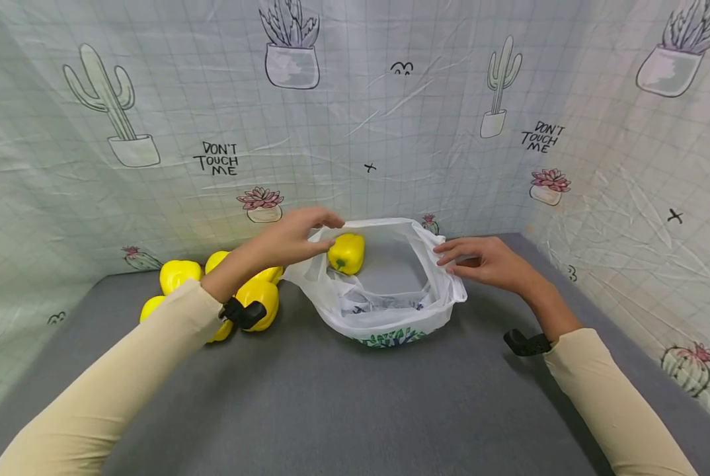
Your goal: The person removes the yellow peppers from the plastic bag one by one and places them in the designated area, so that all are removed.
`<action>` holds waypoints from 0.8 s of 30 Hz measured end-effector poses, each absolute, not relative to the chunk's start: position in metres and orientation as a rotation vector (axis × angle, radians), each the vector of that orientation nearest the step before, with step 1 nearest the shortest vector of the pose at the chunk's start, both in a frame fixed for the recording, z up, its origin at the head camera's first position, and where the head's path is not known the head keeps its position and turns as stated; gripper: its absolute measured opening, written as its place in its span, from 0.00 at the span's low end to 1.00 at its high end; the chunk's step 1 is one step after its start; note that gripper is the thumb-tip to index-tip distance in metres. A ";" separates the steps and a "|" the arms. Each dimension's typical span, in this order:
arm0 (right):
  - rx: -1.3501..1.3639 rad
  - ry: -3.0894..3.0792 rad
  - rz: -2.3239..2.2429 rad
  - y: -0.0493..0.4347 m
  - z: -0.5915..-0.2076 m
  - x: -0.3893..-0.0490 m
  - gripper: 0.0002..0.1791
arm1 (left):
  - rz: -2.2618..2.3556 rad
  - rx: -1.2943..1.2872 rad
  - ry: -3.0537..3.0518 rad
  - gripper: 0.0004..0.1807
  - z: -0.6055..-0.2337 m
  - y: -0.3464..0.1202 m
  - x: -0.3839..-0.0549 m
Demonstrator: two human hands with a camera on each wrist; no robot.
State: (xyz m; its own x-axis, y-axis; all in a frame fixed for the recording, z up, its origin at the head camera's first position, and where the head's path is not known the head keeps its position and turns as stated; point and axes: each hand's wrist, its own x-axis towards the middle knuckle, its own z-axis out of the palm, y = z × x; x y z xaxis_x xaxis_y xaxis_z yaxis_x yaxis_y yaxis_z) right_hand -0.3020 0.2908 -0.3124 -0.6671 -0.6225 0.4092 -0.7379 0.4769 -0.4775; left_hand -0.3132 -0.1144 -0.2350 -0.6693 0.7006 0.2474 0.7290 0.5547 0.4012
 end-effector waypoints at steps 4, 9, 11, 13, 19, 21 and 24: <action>1.181 -2.540 0.939 0.291 -0.312 -0.301 0.13 | -0.724 -1.239 -2.752 0.21 -0.233 -0.107 -0.318; 1.179 -2.545 0.947 0.291 -0.312 -0.301 0.13 | -0.734 -1.226 -2.775 0.21 -0.233 -0.101 -0.321; 1.182 -2.549 0.953 0.291 -0.312 -0.301 0.13 | -0.751 -1.228 -2.781 0.21 -0.235 -0.100 -0.322; 1.185 -2.549 0.961 0.292 -0.312 -0.302 0.13 | -0.768 -1.231 -2.783 0.21 -0.236 -0.100 -0.323; 1.192 -2.540 0.979 0.292 -0.313 -0.302 0.13 | -0.793 -1.219 -2.789 0.21 -0.240 -0.097 -0.323; 1.195 -2.540 0.983 0.292 -0.313 -0.302 0.13 | -0.806 -1.220 -2.795 0.20 -0.241 -0.096 -0.323; 1.195 -2.540 0.979 0.292 -0.313 -0.302 0.13 | -0.819 -1.230 -2.801 0.20 -0.244 -0.094 -0.324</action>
State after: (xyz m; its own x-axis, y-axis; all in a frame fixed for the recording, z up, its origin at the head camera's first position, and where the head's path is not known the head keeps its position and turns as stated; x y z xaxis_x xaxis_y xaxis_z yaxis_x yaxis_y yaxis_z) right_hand -0.3020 0.2923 -0.3126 -0.6651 -0.6266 0.4062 -0.7371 0.4639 -0.4914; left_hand -0.3242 -0.0941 -0.2445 -0.6983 0.6933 0.1782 0.6801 0.5649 0.4674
